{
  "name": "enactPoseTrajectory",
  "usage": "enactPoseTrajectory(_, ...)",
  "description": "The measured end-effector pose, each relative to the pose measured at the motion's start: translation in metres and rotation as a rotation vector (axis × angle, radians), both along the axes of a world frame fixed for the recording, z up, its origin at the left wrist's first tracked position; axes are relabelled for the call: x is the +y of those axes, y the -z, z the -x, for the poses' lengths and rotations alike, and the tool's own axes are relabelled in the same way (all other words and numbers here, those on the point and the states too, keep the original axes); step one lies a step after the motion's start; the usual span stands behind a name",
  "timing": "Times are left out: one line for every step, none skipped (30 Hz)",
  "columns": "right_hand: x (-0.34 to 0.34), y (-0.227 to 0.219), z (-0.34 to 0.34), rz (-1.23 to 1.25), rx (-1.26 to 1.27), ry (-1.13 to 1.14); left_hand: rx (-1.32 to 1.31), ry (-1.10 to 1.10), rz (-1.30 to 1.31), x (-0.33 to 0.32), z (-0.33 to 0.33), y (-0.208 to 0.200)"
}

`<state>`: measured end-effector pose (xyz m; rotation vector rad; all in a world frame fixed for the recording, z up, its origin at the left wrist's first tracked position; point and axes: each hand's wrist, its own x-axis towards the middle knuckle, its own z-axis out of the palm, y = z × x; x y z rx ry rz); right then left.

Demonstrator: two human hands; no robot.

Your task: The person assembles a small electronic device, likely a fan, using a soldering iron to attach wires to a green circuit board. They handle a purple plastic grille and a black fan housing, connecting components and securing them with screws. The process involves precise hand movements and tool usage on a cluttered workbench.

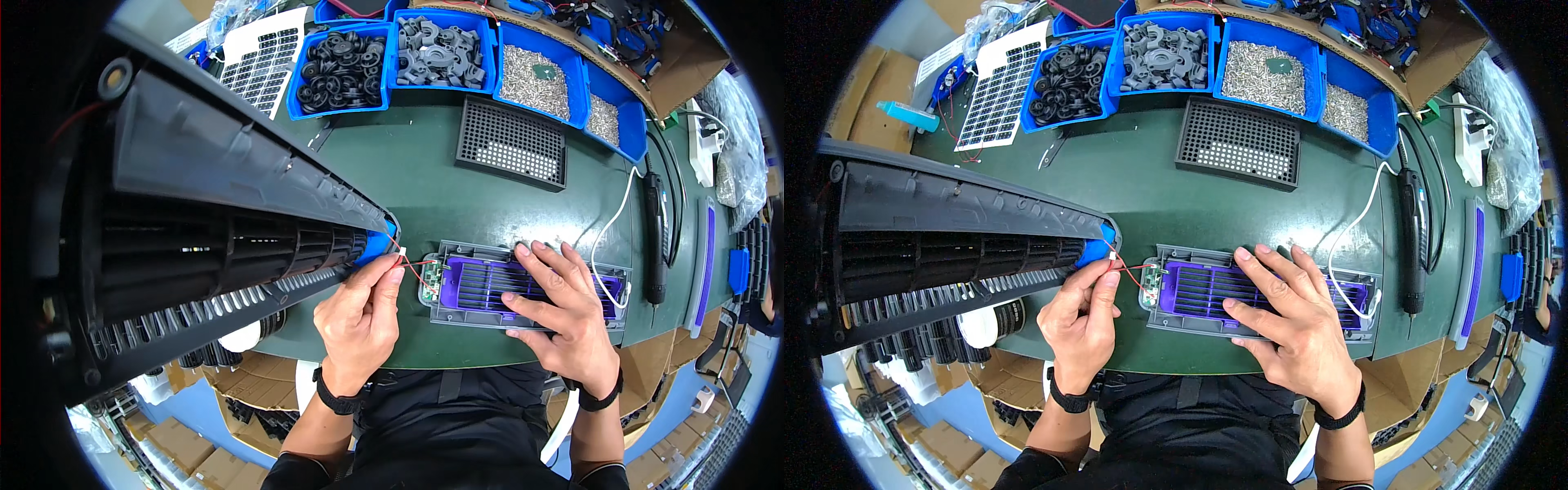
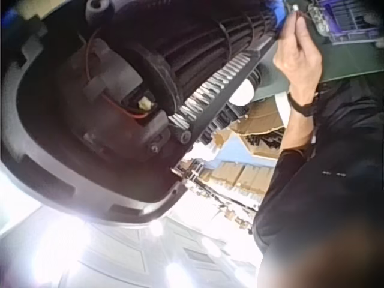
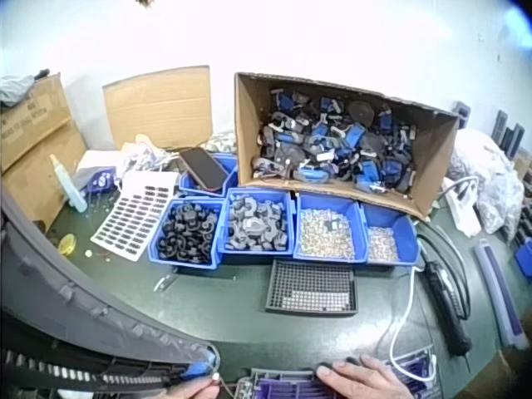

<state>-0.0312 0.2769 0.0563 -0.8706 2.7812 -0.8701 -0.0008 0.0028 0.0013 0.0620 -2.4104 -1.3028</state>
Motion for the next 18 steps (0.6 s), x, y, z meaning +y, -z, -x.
enactPoseTrajectory(0.0,0.0,0.0,0.002,0.001,-0.001,0.003,-0.002,0.007,0.0,0.0,-0.001)
enactPoseTrajectory(0.0,0.0,0.0,0.004,0.002,-0.001,0.006,-0.003,0.015,0.0,0.0,-0.001)
enactPoseTrajectory(0.0,0.0,0.0,0.005,0.002,-0.001,0.022,0.004,0.028,0.0,0.0,-0.002)
enactPoseTrajectory(0.0,0.0,0.0,0.006,0.002,-0.001,0.039,0.012,0.042,0.0,0.001,-0.003)
enactPoseTrajectory(0.0,0.0,0.0,0.007,0.002,-0.001,0.055,0.02,0.056,0.001,0.001,-0.003)
enactPoseTrajectory(0.0,0.001,0.0,0.008,0.001,0.0,0.086,0.014,0.077,0.003,0.001,-0.005)
enactPoseTrajectory(0.0,0.001,-0.001,0.009,0.0,0.001,0.117,0.009,0.098,0.006,0.001,-0.006)
enactPoseTrajectory(0.001,0.001,-0.001,0.01,-0.001,0.002,0.148,0.004,0.119,0.008,0.0,-0.007)
enactPoseTrajectory(0.001,0.001,-0.001,0.011,0.002,-0.001,0.17,0.031,0.13,0.009,-0.003,-0.006)
enactPoseTrajectory(0.001,0.002,-0.001,0.011,0.005,-0.004,0.193,0.058,0.141,0.009,-0.007,-0.003)
enactPoseTrajectory(0.001,0.002,-0.001,0.011,0.007,-0.007,0.215,0.086,0.153,0.009,-0.011,-0.002)
enactPoseTrajectory(0.001,0.002,-0.001,0.009,0.006,-0.007,0.208,0.09,0.155,0.012,-0.012,-0.003)
enactPoseTrajectory(0.001,0.002,0.0,0.008,0.005,-0.007,0.199,0.117,0.159,0.011,-0.012,-0.003)
enactPoseTrajectory(0.001,0.001,0.0,0.006,0.004,-0.008,0.19,0.143,0.163,0.011,-0.012,-0.003)
enactPoseTrajectory(0.002,0.002,0.0,0.013,0.004,-0.01,0.182,0.169,0.167,0.011,-0.012,-0.003)
enactPoseTrajectory(0.002,0.002,0.0,0.02,0.004,-0.013,0.149,0.123,0.129,0.015,-0.011,-0.004)
enactPoseTrajectory(0.003,0.003,0.0,0.028,0.005,-0.016,0.096,0.097,0.111,0.016,-0.011,-0.007)
enactPoseTrajectory(0.003,0.003,0.0,0.033,0.006,-0.018,0.042,0.072,0.092,0.018,-0.011,-0.011)
